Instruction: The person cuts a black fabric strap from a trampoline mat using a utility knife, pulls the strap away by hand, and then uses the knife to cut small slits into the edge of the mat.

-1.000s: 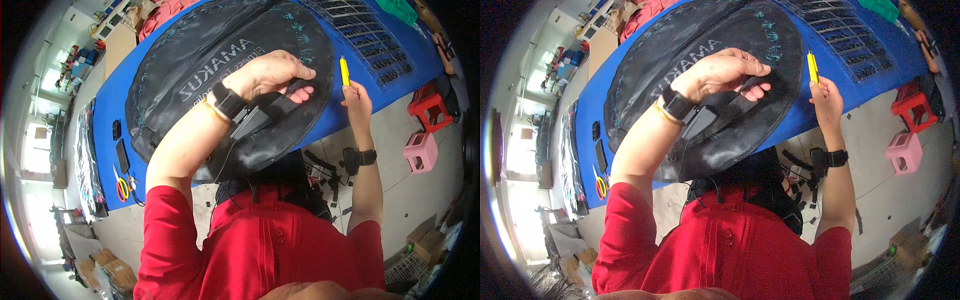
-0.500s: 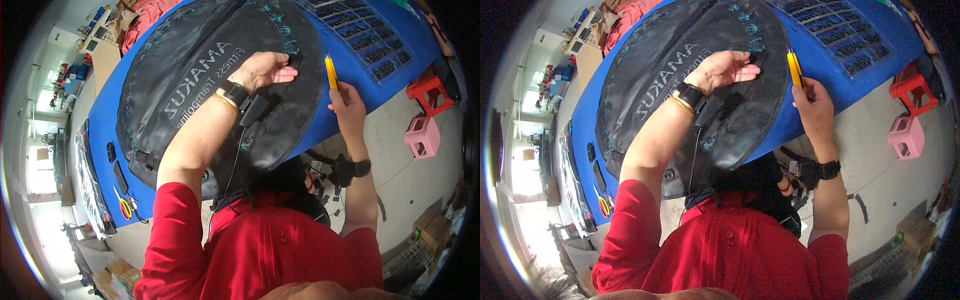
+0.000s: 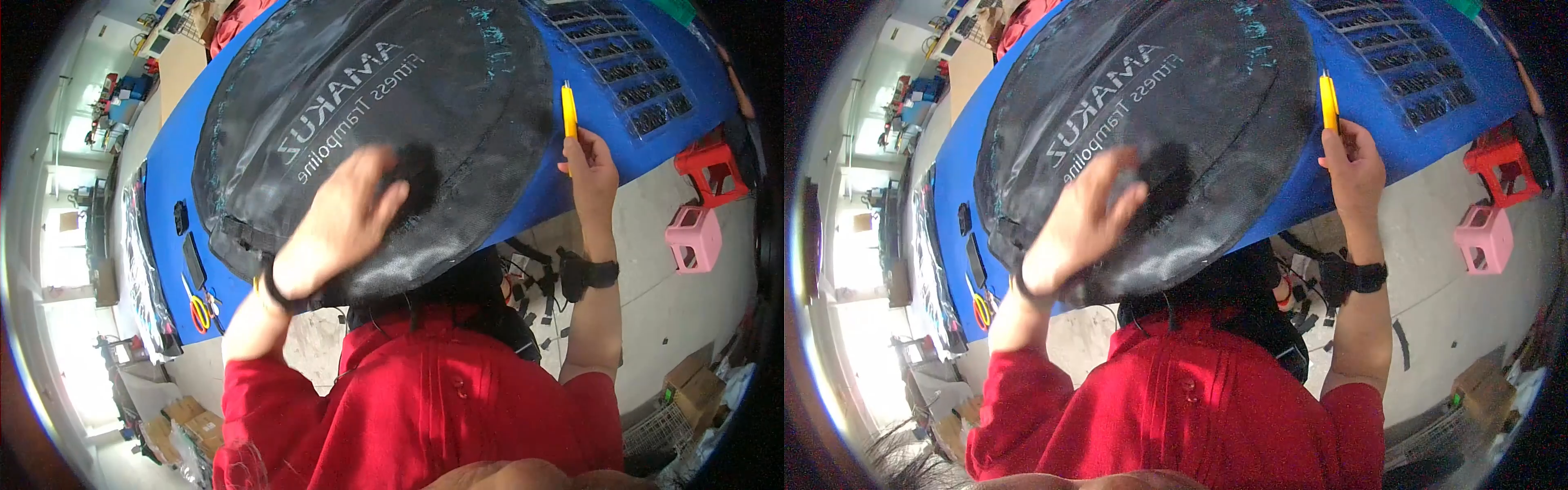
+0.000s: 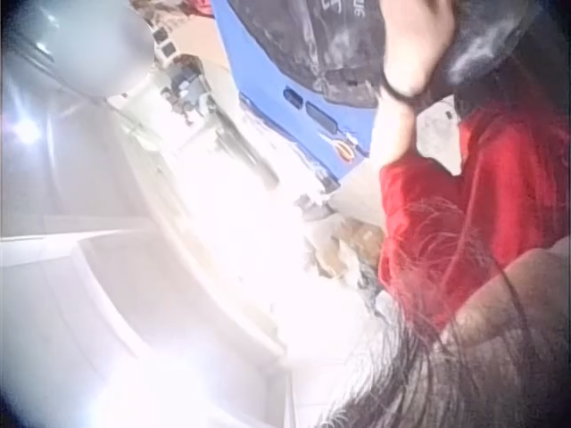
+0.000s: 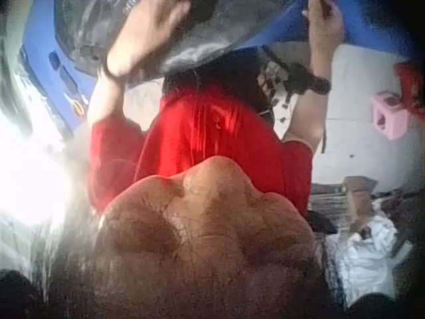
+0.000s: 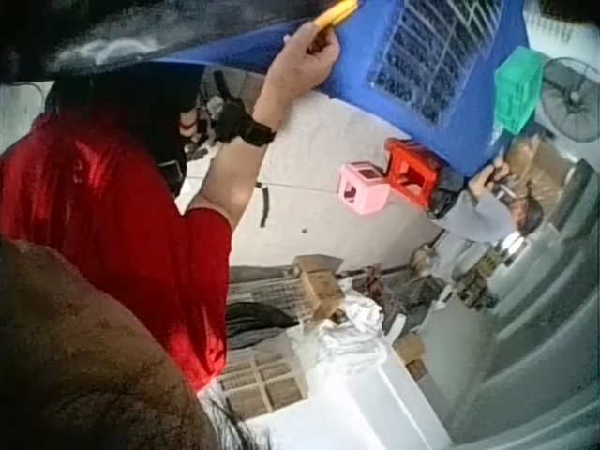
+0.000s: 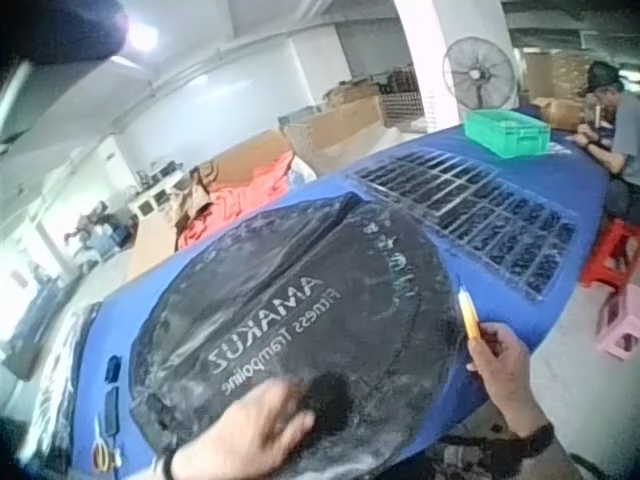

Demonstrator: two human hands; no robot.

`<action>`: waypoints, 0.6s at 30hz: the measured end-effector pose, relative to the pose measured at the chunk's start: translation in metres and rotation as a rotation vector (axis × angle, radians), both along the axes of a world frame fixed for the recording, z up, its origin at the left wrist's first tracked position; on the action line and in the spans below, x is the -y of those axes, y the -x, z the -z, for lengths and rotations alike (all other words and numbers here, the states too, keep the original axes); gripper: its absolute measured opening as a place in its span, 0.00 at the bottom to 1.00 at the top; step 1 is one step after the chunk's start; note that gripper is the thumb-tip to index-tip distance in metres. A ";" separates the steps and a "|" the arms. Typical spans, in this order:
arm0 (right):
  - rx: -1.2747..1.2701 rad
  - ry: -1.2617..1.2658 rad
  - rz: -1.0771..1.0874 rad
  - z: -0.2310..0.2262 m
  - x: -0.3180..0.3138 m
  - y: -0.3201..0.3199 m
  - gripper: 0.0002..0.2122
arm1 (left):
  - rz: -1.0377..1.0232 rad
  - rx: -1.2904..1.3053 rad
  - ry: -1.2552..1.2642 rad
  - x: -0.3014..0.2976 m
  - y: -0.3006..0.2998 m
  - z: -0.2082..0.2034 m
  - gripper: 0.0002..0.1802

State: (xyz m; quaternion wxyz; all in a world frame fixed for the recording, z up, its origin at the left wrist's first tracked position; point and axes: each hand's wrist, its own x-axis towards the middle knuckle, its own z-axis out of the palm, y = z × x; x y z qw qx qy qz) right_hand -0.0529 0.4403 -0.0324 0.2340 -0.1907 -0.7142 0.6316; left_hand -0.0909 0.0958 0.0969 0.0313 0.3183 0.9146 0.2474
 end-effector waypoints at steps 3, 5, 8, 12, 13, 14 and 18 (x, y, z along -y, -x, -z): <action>0.017 0.000 -0.041 -0.001 -0.002 0.003 0.19 | -0.123 -0.071 0.167 0.045 -0.062 0.030 0.34; 0.015 0.050 -0.090 0.007 -0.010 0.003 0.19 | -0.252 -0.082 0.256 0.061 -0.091 0.056 0.38; -0.027 0.008 -0.240 -0.011 -0.007 0.008 0.17 | -0.356 -0.075 0.249 0.076 -0.114 0.081 0.41; 0.018 -0.355 -0.414 -0.025 -0.002 0.042 0.16 | -0.368 -0.092 0.275 0.081 -0.126 0.096 0.41; 0.013 -0.354 -0.429 -0.028 0.004 0.053 0.16 | -0.367 -0.106 0.278 0.081 -0.127 0.098 0.41; 0.046 -0.470 -0.418 -0.031 0.010 0.063 0.16 | -0.369 -0.112 0.273 0.082 -0.128 0.100 0.41; 0.109 -0.660 -0.428 -0.022 0.016 0.097 0.16 | -0.363 -0.160 0.297 0.082 -0.130 0.107 0.41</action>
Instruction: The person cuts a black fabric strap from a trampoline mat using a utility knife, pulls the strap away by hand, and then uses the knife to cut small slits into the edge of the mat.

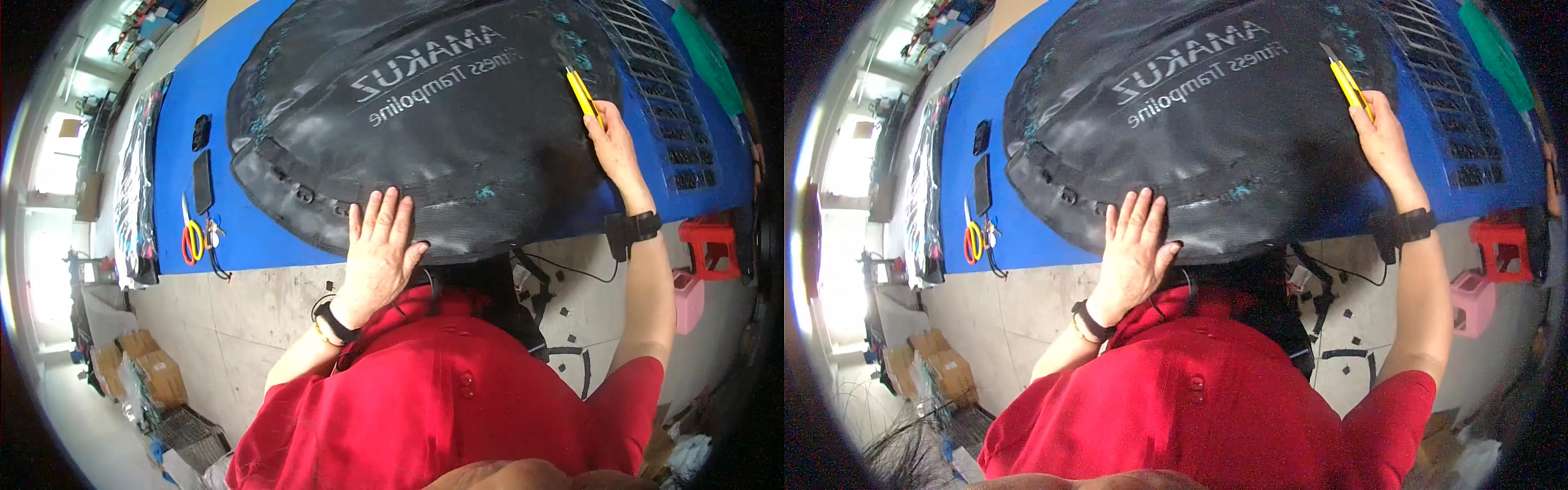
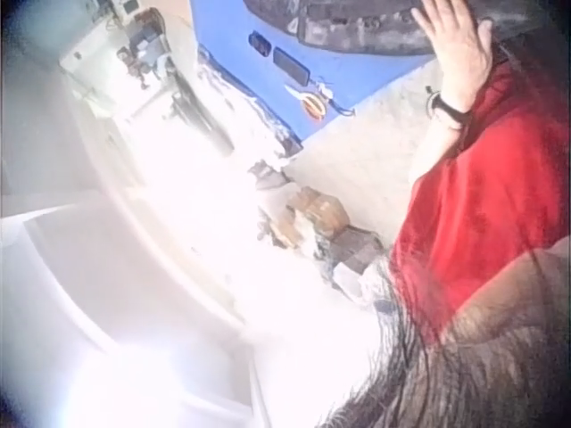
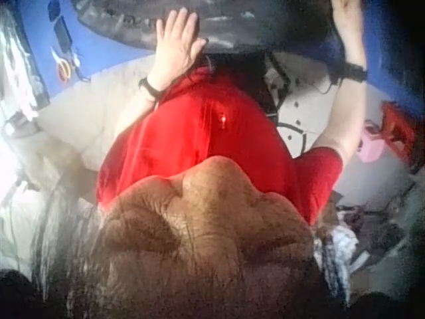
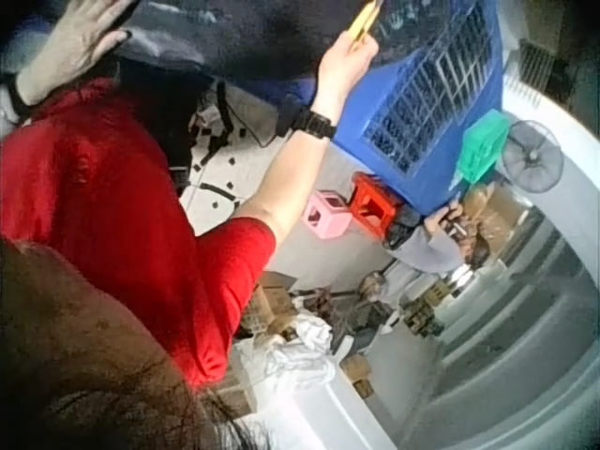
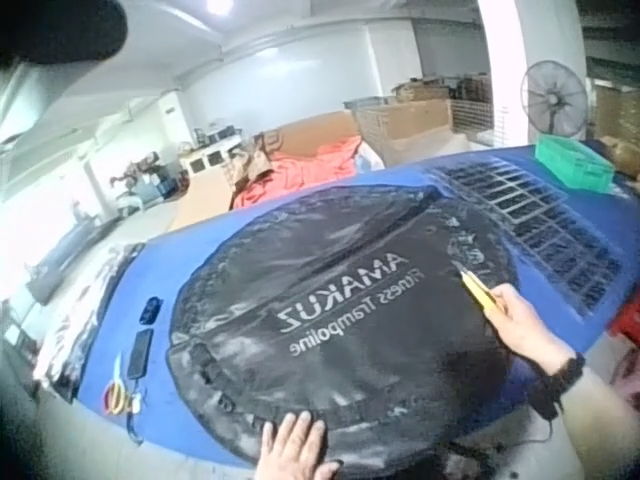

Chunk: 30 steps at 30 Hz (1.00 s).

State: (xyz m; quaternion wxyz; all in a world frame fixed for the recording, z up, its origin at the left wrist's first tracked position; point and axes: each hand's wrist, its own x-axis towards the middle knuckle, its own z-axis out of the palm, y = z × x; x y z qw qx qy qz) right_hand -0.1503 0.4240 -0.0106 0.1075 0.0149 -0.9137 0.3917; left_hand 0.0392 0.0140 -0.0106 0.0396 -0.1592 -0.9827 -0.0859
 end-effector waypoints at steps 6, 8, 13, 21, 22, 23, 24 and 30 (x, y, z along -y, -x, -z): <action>-0.032 -0.199 -0.021 0.012 -0.014 0.018 0.16 | 0.041 -0.036 -0.108 0.004 -0.001 0.004 0.40; -0.011 -0.238 -0.045 0.014 -0.017 0.021 0.16 | 0.039 -0.046 -0.119 0.006 -0.003 0.007 0.41; 0.072 -0.303 -0.027 0.000 -0.008 0.019 0.14 | 0.040 -0.043 -0.136 0.008 -0.004 0.014 0.41; -0.011 -0.311 -0.032 0.007 -0.016 0.023 0.16 | 0.059 -0.078 -0.145 0.008 0.000 0.009 0.38; 0.024 -0.302 -0.022 0.003 -0.006 0.023 0.15 | 0.045 -0.062 -0.143 0.008 0.000 0.007 0.37; 0.056 -0.294 -0.008 -0.002 0.000 0.022 0.15 | 0.034 -0.049 -0.142 0.008 0.000 0.005 0.37; 0.050 -0.285 -0.003 -0.001 -0.002 0.022 0.14 | 0.034 -0.046 -0.149 0.005 0.002 0.005 0.37; 0.108 -0.248 0.005 -0.006 0.001 0.018 0.13 | 0.138 -0.075 -0.135 -0.009 0.009 0.007 0.35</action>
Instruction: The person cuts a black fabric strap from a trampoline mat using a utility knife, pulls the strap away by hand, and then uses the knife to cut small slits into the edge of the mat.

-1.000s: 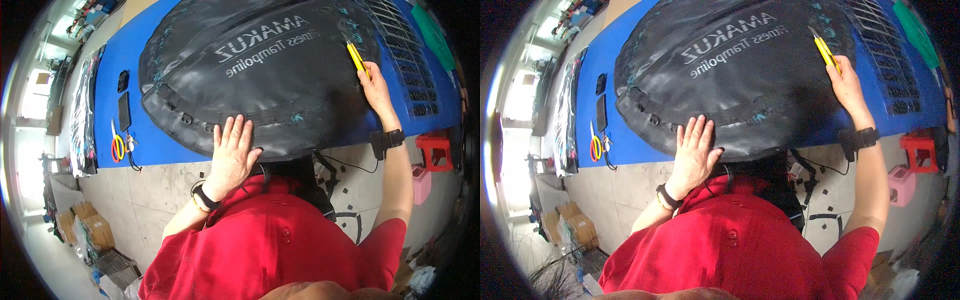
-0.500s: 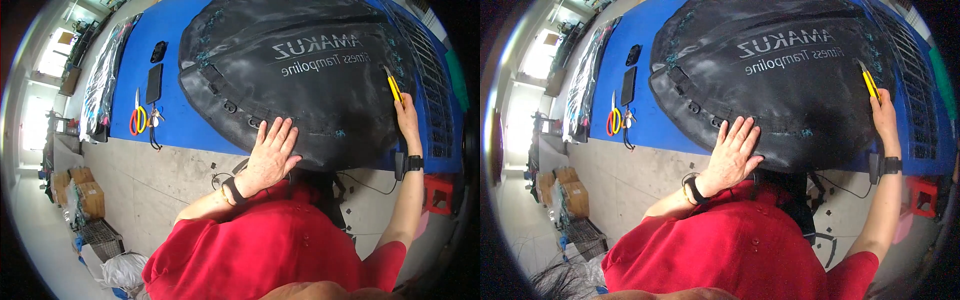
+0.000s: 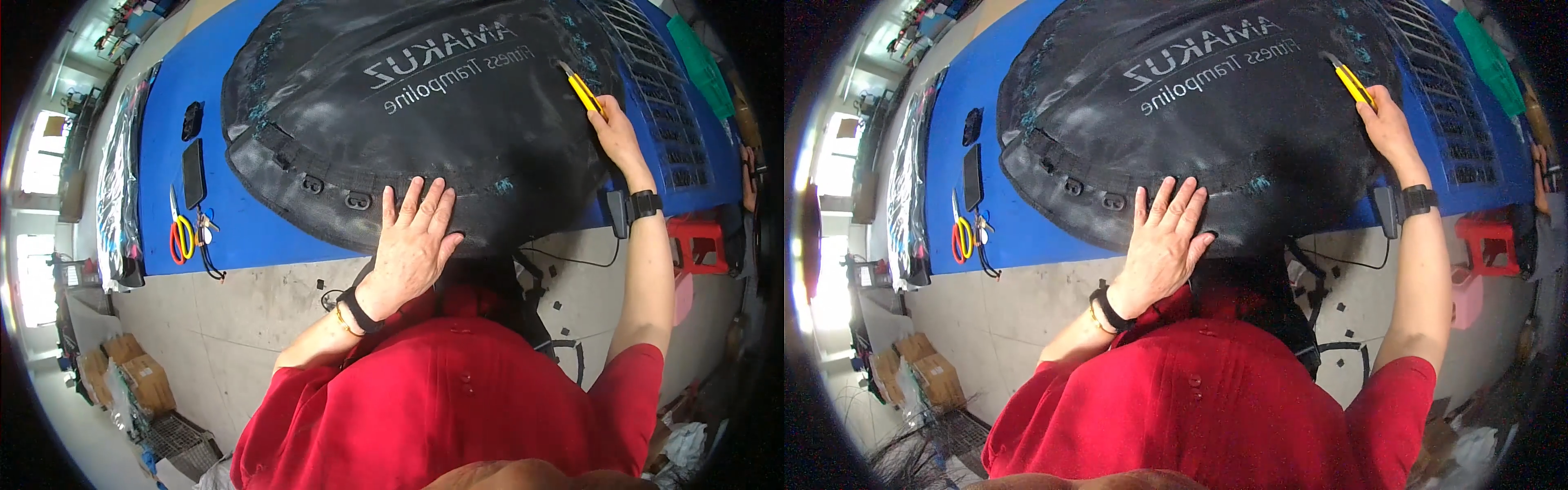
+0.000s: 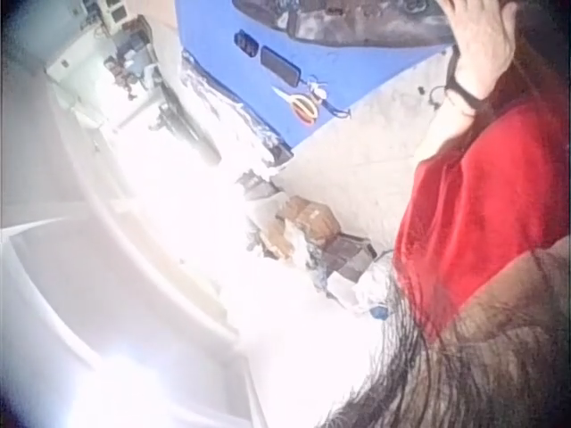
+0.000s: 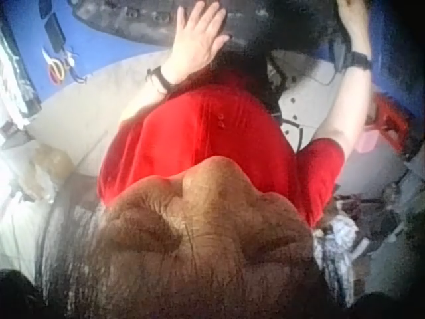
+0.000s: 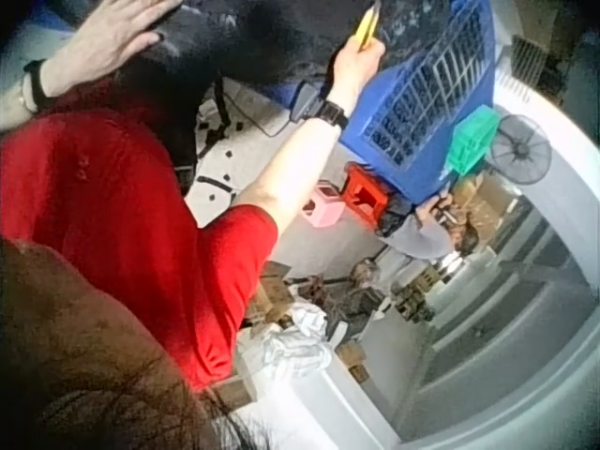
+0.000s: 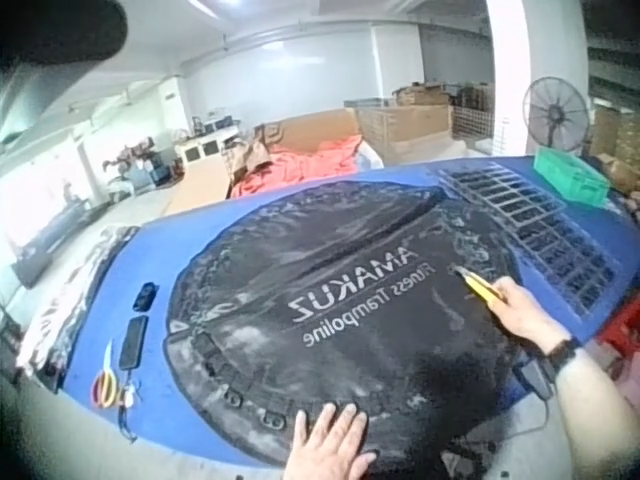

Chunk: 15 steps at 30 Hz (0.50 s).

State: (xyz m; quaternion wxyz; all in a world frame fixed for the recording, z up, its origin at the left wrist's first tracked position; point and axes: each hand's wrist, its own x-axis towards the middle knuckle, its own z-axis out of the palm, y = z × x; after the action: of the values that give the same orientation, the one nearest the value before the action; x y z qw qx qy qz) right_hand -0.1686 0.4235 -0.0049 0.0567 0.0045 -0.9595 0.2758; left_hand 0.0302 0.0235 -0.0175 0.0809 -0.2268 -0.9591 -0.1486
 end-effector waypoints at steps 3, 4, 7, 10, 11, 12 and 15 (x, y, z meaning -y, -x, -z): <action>-0.018 -0.012 0.001 0.002 -0.003 0.001 0.13 | 0.005 -0.011 0.025 -0.002 0.000 0.002 0.35; -0.015 -0.007 -0.001 0.002 -0.002 0.000 0.13 | -0.002 -0.011 0.032 -0.002 0.000 0.002 0.35; -0.036 0.003 -0.026 0.000 -0.001 -0.001 0.14 | -0.009 -0.023 0.034 -0.003 -0.003 0.003 0.36; -0.001 -0.038 0.021 -0.001 -0.003 -0.002 0.14 | -0.005 -0.040 0.033 -0.007 -0.005 0.008 0.37; 0.001 -0.031 0.016 0.001 -0.003 -0.002 0.14 | -0.010 -0.037 0.041 -0.004 -0.007 0.009 0.37; 0.000 -0.019 0.014 0.000 -0.001 -0.002 0.14 | -0.006 -0.036 0.036 -0.003 -0.009 0.009 0.37; 0.022 -0.014 0.020 -0.003 0.003 -0.003 0.14 | -0.001 -0.021 0.035 0.003 -0.014 0.008 0.37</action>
State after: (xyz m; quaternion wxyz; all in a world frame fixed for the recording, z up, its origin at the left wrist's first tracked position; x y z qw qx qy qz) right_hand -0.1651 0.4209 -0.0018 0.0490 -0.0078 -0.9620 0.2684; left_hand 0.0443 0.0200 -0.0254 0.0870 -0.2292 -0.9608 -0.1296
